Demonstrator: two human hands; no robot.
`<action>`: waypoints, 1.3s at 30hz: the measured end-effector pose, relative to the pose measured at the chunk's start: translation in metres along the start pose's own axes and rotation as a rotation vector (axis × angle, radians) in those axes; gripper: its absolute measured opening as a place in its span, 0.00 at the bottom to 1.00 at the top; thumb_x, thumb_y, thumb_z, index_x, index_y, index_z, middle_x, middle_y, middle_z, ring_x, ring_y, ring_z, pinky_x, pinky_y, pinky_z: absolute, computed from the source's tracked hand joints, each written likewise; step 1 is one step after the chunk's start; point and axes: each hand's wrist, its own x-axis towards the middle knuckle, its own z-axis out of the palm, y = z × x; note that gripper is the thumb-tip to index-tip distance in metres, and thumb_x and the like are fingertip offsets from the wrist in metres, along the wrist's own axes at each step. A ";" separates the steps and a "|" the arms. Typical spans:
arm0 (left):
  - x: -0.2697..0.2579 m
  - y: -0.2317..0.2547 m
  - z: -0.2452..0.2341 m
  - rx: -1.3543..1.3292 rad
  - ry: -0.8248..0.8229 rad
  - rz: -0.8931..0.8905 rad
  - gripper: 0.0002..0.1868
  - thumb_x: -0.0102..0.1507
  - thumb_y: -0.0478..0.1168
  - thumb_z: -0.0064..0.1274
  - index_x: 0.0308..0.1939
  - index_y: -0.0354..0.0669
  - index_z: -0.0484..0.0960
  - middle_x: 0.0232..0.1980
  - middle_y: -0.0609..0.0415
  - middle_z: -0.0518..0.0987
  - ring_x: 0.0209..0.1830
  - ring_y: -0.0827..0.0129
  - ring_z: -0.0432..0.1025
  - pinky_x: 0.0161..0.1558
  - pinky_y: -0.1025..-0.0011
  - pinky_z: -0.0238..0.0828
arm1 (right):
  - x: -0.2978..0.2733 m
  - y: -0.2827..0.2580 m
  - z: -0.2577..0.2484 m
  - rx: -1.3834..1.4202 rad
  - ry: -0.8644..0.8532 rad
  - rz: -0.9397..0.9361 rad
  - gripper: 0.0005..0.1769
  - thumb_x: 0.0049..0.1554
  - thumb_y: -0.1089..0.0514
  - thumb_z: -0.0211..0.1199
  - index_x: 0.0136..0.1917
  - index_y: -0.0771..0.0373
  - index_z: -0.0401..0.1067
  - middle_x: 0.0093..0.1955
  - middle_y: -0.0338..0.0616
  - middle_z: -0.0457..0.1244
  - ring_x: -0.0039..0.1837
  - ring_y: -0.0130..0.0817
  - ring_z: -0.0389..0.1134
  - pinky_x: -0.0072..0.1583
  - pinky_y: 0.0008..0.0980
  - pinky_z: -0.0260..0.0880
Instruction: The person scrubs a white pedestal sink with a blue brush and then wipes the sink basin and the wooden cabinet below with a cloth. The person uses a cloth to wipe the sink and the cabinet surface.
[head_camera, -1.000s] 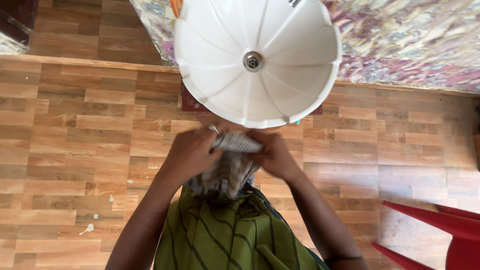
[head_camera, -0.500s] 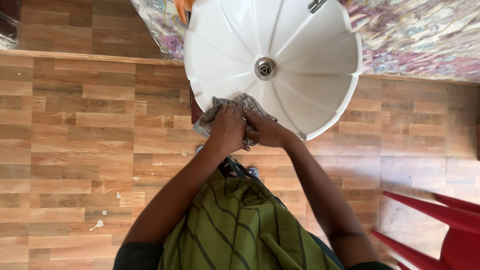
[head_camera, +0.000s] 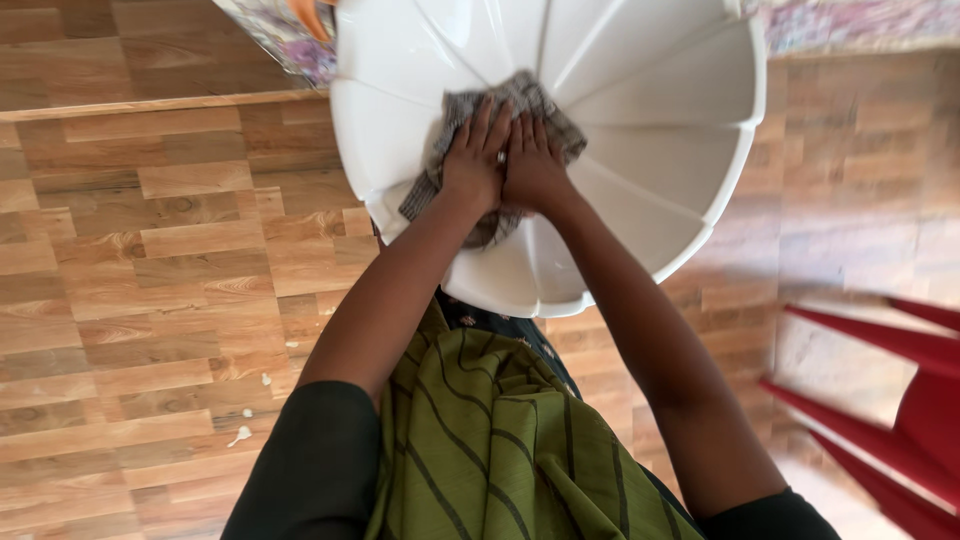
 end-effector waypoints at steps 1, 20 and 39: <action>0.009 -0.002 -0.006 0.026 -0.071 0.017 0.43 0.68 0.55 0.40 0.82 0.46 0.42 0.85 0.52 0.28 0.84 0.52 0.24 0.79 0.54 0.29 | 0.002 -0.001 -0.003 0.040 0.017 0.022 0.56 0.59 0.41 0.58 0.83 0.73 0.32 0.86 0.64 0.31 0.86 0.59 0.27 0.80 0.59 0.29; 0.101 -0.018 0.023 0.166 0.234 -0.048 0.40 0.63 0.57 0.55 0.79 0.63 0.65 0.86 0.67 0.41 0.85 0.62 0.29 0.78 0.49 0.21 | 0.037 0.000 -0.049 -0.028 0.079 0.208 0.66 0.58 0.27 0.61 0.84 0.69 0.29 0.88 0.59 0.28 0.87 0.61 0.19 0.82 0.59 0.18; -0.091 0.067 -0.033 -0.242 -0.261 -0.126 0.51 0.58 0.76 0.39 0.82 0.73 0.43 0.86 0.75 0.30 0.84 0.47 0.21 0.77 0.34 0.20 | -0.130 0.004 -0.013 -0.109 -0.262 0.085 0.39 0.64 0.46 0.36 0.85 0.49 0.32 0.88 0.36 0.27 0.87 0.38 0.27 0.82 0.47 0.27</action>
